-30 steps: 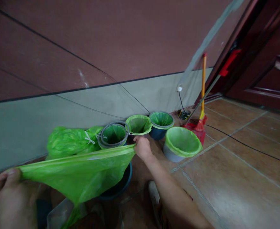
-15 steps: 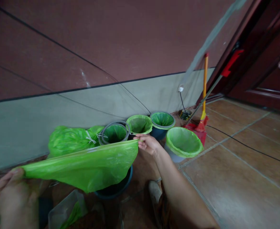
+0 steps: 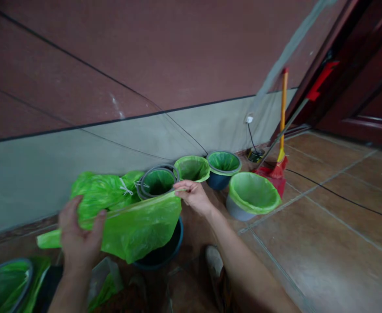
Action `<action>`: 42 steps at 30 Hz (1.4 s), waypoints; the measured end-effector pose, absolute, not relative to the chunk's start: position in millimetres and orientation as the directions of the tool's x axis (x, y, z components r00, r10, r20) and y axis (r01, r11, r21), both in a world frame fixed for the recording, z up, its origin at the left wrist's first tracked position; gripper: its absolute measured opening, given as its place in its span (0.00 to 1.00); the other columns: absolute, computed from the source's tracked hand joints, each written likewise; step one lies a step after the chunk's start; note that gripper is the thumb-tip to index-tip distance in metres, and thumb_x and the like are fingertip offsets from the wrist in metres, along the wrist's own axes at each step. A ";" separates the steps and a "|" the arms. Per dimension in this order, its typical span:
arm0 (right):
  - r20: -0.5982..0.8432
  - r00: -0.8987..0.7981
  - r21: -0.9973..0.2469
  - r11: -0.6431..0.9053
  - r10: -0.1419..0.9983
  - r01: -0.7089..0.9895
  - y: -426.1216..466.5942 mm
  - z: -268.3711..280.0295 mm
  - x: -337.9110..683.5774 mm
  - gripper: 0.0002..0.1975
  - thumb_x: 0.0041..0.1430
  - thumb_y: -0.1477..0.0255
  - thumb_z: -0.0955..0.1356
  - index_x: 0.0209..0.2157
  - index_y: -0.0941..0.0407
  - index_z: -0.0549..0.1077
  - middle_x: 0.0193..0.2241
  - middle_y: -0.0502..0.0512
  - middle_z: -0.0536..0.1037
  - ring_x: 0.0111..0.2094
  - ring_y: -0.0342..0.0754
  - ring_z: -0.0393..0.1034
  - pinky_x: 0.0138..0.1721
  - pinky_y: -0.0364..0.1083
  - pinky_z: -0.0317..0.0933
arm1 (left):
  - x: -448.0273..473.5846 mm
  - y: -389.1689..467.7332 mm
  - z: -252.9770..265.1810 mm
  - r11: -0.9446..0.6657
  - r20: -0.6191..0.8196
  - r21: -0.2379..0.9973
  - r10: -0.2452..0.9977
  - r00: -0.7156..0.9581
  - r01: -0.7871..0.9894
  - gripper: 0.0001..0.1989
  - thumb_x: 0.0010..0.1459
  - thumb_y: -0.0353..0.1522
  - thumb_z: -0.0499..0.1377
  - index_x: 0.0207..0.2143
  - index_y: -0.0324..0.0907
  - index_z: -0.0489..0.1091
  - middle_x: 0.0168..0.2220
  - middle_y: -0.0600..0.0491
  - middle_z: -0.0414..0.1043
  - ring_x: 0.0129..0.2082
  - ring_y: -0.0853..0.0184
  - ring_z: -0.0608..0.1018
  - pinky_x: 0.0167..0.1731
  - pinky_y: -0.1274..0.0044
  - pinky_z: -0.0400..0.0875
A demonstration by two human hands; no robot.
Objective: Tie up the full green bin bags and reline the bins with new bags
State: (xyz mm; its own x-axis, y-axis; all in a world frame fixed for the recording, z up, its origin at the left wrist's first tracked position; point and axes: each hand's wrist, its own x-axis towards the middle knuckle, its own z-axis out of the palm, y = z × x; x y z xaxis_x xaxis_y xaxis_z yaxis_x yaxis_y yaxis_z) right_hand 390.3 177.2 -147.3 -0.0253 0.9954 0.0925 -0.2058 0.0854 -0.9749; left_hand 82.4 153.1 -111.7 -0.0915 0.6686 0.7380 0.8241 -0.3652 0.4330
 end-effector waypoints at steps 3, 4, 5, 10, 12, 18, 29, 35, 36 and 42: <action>0.142 -0.098 -0.970 0.119 0.985 -0.212 172.7 -143.8 367.0 0.14 0.45 0.69 0.78 0.35 0.56 0.79 0.29 0.50 0.81 0.27 0.41 0.72 0.30 0.41 0.66 | 132.3 147.1 -115.0 -0.508 0.569 0.418 0.793 0.219 0.753 0.32 0.59 0.41 0.61 0.64 0.44 0.60 0.61 0.41 0.68 0.62 0.52 0.68 0.64 0.53 0.54; 0.157 -0.126 -0.970 0.129 0.979 -0.209 170.5 -142.9 359.9 0.14 0.46 0.68 0.77 0.36 0.56 0.79 0.30 0.51 0.81 0.29 0.42 0.74 0.33 0.42 0.67 | 143.1 145.5 -117.2 -0.520 0.513 0.434 0.814 0.273 0.736 0.31 0.59 0.42 0.61 0.63 0.45 0.61 0.59 0.43 0.70 0.61 0.53 0.70 0.64 0.52 0.53; 0.173 -0.151 -0.969 0.141 0.973 -0.204 168.4 -142.5 353.6 0.13 0.47 0.67 0.77 0.36 0.56 0.79 0.31 0.52 0.82 0.31 0.43 0.74 0.34 0.42 0.67 | 150.1 144.8 -119.5 -0.522 0.459 0.454 0.832 0.312 0.722 0.28 0.59 0.41 0.61 0.61 0.47 0.64 0.57 0.45 0.74 0.58 0.55 0.73 0.64 0.51 0.52; 0.208 -0.265 -0.970 0.164 0.942 -0.180 162.3 -146.9 334.7 0.22 0.49 0.65 0.77 0.46 0.54 0.76 0.38 0.52 0.80 0.37 0.44 0.74 0.40 0.43 0.68 | 146.3 150.8 -127.8 -0.497 0.406 0.586 0.863 0.299 0.639 0.11 0.59 0.37 0.59 0.42 0.48 0.78 0.39 0.53 0.83 0.40 0.61 0.82 0.59 0.59 0.63; 0.183 -0.278 -0.980 0.153 0.943 -0.124 163.3 -152.2 331.4 0.28 0.47 0.67 0.77 0.51 0.53 0.73 0.43 0.53 0.78 0.40 0.45 0.73 0.39 0.42 0.67 | 138.5 153.7 -129.9 -0.467 0.434 0.652 0.876 0.210 0.597 0.09 0.58 0.37 0.60 0.38 0.47 0.79 0.36 0.53 0.82 0.37 0.63 0.81 0.51 0.66 0.72; 0.133 -0.218 -0.969 0.174 0.967 0.178 169.9 -163.1 334.5 0.05 0.54 0.72 0.72 0.32 0.58 0.77 0.26 0.48 0.75 0.28 0.42 0.66 0.31 0.41 0.60 | 117.1 158.3 -134.5 -0.312 0.376 0.812 0.926 -0.032 0.494 0.09 0.54 0.38 0.63 0.34 0.44 0.76 0.33 0.55 0.79 0.34 0.66 0.79 0.38 0.75 0.73; 0.308 -0.173 -0.855 0.352 0.936 0.382 156.9 -141.5 330.3 0.03 0.57 0.76 0.68 0.31 0.57 0.75 0.31 0.50 0.74 0.30 0.41 0.67 0.35 0.41 0.59 | 114.2 152.3 -117.8 -0.439 0.418 0.741 0.894 0.163 0.509 0.18 0.52 0.35 0.66 0.46 0.45 0.77 0.38 0.53 0.75 0.40 0.65 0.77 0.44 0.74 0.71; 0.143 -0.225 -0.873 0.230 0.964 0.431 152.8 -145.7 322.3 0.29 0.48 0.64 0.76 0.52 0.54 0.72 0.46 0.55 0.78 0.41 0.49 0.72 0.41 0.45 0.64 | 117.1 156.6 -128.7 -0.504 0.548 0.732 0.836 0.044 0.458 0.08 0.58 0.34 0.62 0.38 0.44 0.80 0.36 0.54 0.78 0.36 0.66 0.78 0.41 0.75 0.73; 0.093 -0.260 -0.870 0.205 0.961 0.448 150.3 -146.4 318.9 0.30 0.48 0.64 0.76 0.53 0.54 0.72 0.46 0.56 0.79 0.43 0.50 0.73 0.42 0.46 0.64 | 117.5 156.5 -129.0 -0.502 0.556 0.735 0.831 0.017 0.456 0.08 0.58 0.34 0.62 0.38 0.44 0.80 0.36 0.54 0.78 0.36 0.67 0.78 0.41 0.75 0.73; -0.156 -0.337 -0.590 0.186 0.928 0.786 139.5 -155.1 305.2 0.09 0.59 0.73 0.67 0.37 0.58 0.79 0.35 0.61 0.82 0.40 0.56 0.77 0.38 0.47 0.64 | 108.6 156.3 -116.2 -0.380 0.582 0.769 0.748 -0.318 0.515 0.09 0.55 0.35 0.63 0.35 0.42 0.81 0.31 0.55 0.79 0.32 0.67 0.79 0.39 0.74 0.74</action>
